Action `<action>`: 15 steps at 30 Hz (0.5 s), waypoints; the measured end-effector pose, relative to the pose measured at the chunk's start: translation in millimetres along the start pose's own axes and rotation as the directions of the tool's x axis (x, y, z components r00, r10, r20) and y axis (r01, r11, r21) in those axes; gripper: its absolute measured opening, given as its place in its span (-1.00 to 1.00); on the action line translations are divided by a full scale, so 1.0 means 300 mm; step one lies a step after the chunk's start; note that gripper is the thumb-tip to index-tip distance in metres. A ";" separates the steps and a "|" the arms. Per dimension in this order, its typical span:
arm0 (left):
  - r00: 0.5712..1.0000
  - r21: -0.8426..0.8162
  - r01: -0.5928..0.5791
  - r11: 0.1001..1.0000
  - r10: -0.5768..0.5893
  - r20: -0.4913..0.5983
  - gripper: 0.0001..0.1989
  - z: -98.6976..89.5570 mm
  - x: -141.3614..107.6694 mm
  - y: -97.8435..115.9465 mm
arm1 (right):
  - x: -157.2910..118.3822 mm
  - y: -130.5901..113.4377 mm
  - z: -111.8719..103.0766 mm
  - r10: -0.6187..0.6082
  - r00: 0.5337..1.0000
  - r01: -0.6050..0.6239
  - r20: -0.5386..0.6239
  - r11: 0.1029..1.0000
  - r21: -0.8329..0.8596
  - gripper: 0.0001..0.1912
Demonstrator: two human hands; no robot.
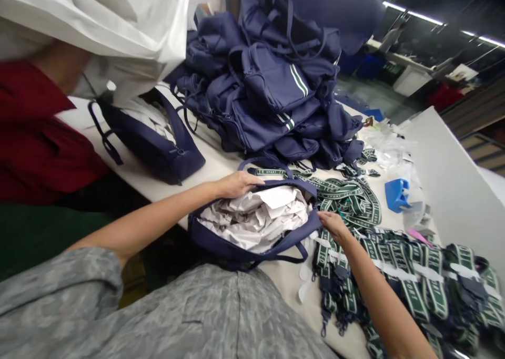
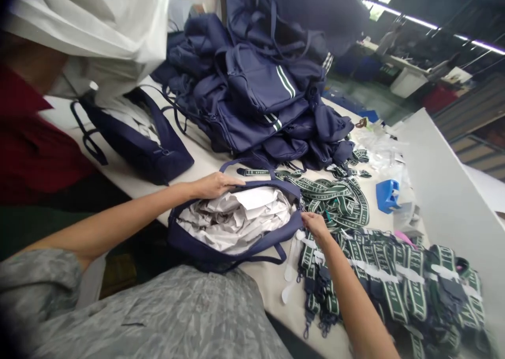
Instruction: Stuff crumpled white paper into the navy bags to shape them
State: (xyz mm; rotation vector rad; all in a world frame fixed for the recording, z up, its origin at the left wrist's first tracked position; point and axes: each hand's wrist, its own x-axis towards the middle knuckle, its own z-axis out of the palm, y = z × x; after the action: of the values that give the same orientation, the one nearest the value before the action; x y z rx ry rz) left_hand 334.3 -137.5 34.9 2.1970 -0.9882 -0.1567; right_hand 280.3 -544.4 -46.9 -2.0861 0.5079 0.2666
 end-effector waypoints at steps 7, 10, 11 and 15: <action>0.999 0.087 -0.031 0.996 0.026 0.048 -0.49 0.010 -0.023 0.001 | 0.034 -0.101 0.017 -0.146 0.988 0.141 -0.040 0.984 -0.109 -0.72; 0.998 0.088 -0.018 0.996 0.013 0.060 -0.47 0.001 -0.038 0.031 | 0.000 -0.148 -0.002 -0.171 0.985 0.173 0.025 0.978 -0.118 -0.73; 0.998 0.083 -0.007 0.996 0.002 0.060 -0.47 -0.003 -0.048 0.039 | -0.022 -0.161 -0.013 -0.170 0.985 0.174 0.040 0.979 -0.110 -0.73; 0.996 0.066 0.067 0.996 -0.070 0.053 -0.51 -0.031 -0.133 -0.024 | -0.117 -0.205 -0.059 -0.147 0.987 0.149 0.064 0.988 -0.036 -0.77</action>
State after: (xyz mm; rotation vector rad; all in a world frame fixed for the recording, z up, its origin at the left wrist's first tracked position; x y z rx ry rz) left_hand 314.4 -101.3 30.5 2.2976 -0.9608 -0.2218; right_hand 277.1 -521.3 22.3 -2.1362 0.3111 0.2550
